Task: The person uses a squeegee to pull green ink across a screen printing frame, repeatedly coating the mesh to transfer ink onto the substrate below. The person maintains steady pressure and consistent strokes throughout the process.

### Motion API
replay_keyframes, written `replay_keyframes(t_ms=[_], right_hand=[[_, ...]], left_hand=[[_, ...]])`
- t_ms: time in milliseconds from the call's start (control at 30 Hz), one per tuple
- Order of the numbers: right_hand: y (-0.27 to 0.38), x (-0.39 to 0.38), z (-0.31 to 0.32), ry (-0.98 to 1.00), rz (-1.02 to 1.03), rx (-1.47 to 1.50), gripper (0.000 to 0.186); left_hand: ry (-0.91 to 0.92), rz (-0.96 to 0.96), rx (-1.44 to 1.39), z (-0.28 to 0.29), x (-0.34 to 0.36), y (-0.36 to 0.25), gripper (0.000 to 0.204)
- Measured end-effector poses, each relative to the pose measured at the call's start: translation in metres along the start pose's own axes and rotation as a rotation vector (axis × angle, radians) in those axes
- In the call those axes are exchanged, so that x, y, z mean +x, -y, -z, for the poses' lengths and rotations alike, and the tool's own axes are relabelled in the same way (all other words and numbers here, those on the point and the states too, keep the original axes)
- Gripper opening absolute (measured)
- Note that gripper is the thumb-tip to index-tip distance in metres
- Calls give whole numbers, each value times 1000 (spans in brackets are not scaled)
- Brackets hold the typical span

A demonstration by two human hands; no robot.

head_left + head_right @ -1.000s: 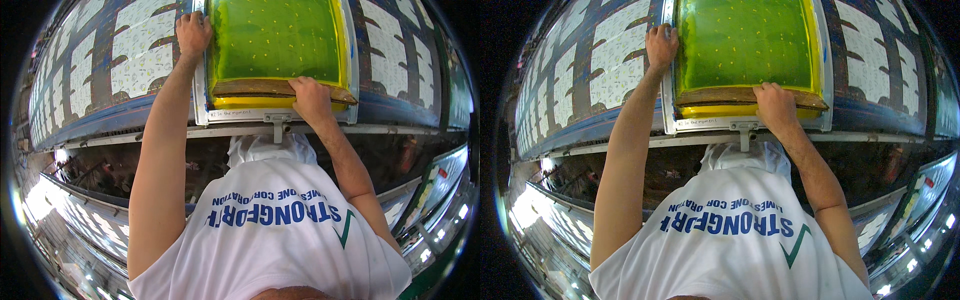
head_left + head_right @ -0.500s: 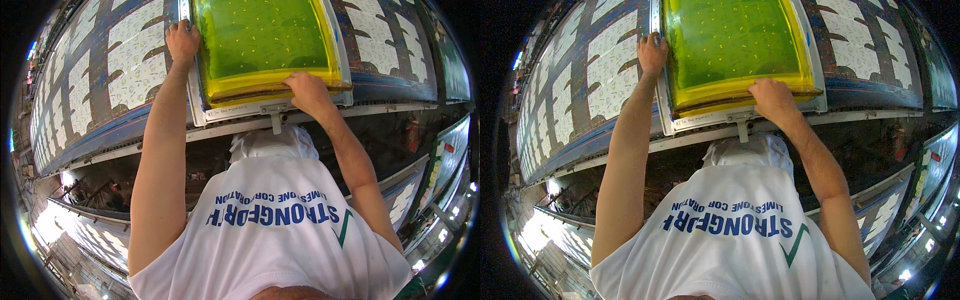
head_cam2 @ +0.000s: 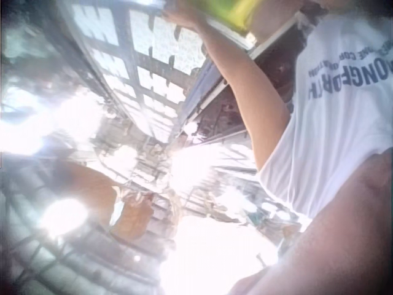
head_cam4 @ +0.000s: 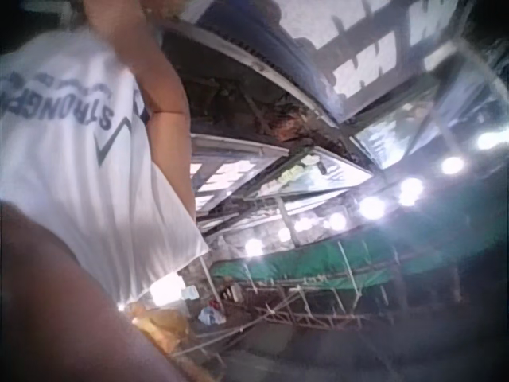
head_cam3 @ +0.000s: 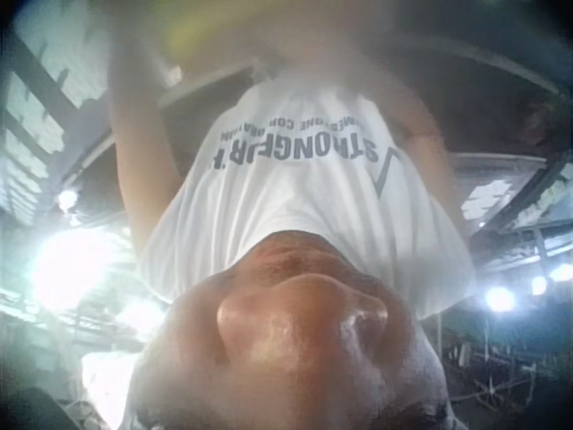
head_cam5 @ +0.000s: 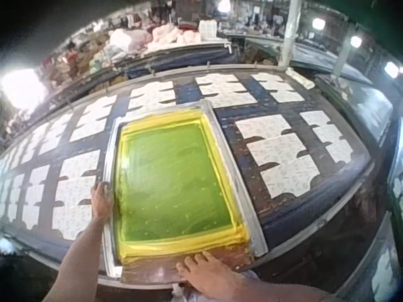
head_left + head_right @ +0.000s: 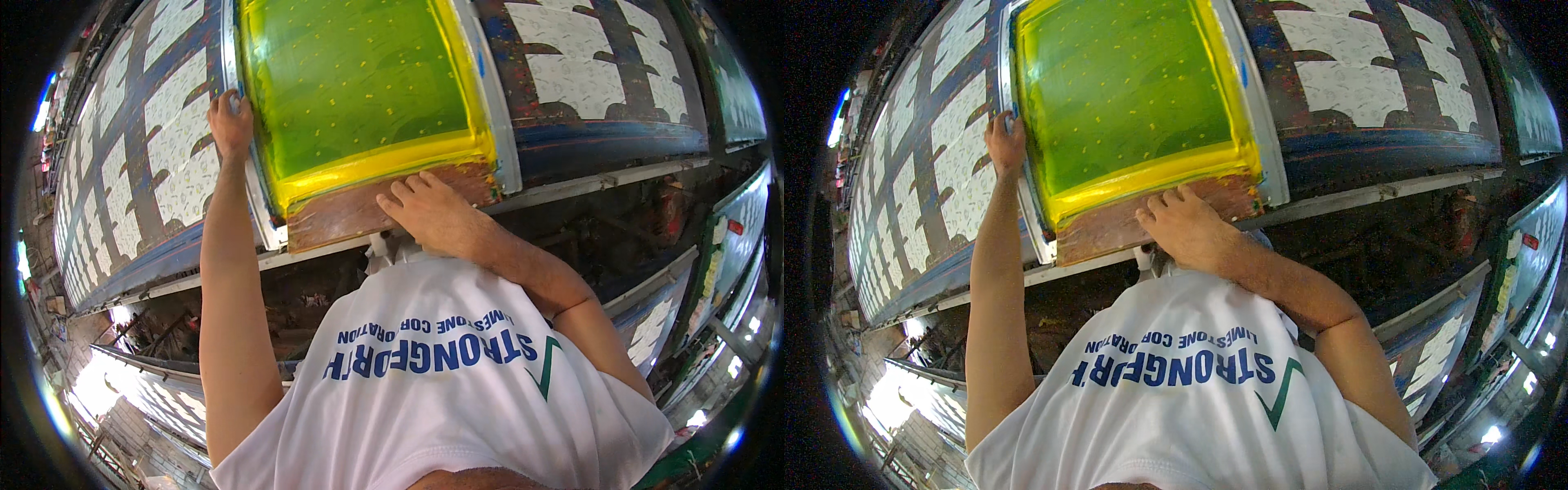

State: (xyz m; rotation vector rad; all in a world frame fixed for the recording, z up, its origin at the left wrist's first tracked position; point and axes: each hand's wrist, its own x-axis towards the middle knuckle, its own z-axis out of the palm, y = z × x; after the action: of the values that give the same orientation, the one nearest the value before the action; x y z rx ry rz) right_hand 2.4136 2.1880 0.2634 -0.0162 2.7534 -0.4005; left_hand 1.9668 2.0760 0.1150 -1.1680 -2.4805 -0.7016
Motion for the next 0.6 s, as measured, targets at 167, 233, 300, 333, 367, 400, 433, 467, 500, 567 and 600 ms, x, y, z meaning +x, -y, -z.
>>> replay_keyframes(t_ms=[167, 233, 300, 333, 367, 400, 433, 467, 500, 567, 600], right_hand=[[-75, -37, 11, -176, -305, 332, 62], [-116, -51, 7, -314, -475, 395, 56], [-157, -60, -1, -502, -568, 427, 53], [-173, -61, -6, -582, -600, 440, 54], [-185, -61, -13, -633, -669, 463, 55], [-194, -57, -20, -657, -670, 517, 57], [-201, -53, -26, -646, -706, 583, 59], [-205, -49, -32, -642, -735, 646, 62], [-206, -43, -38, -659, -740, 582, 65], [-205, -32, -46, -684, -753, 458, 70], [-204, -31, -48, -703, -754, 450, 75]], left_hand=[[28, 55, 7, 1, 0, -1, 31], [46, 72, 16, 1, -1, -1, 31], [49, 81, 31, 1, 0, -1, 32], [60, 98, 16, 1, -1, -1, 33], [77, 122, 28, 1, -1, -1, 34], [88, 146, 39, 1, 0, -1, 34], [102, 179, 48, 2, 0, -2, 35], [106, 191, 46, 2, 0, -3, 35], [89, 151, 46, 2, 1, -3, 34], [93, 137, 49, 5, 1, -4, 34], [67, 98, 52, 5, 2, -5, 33]])
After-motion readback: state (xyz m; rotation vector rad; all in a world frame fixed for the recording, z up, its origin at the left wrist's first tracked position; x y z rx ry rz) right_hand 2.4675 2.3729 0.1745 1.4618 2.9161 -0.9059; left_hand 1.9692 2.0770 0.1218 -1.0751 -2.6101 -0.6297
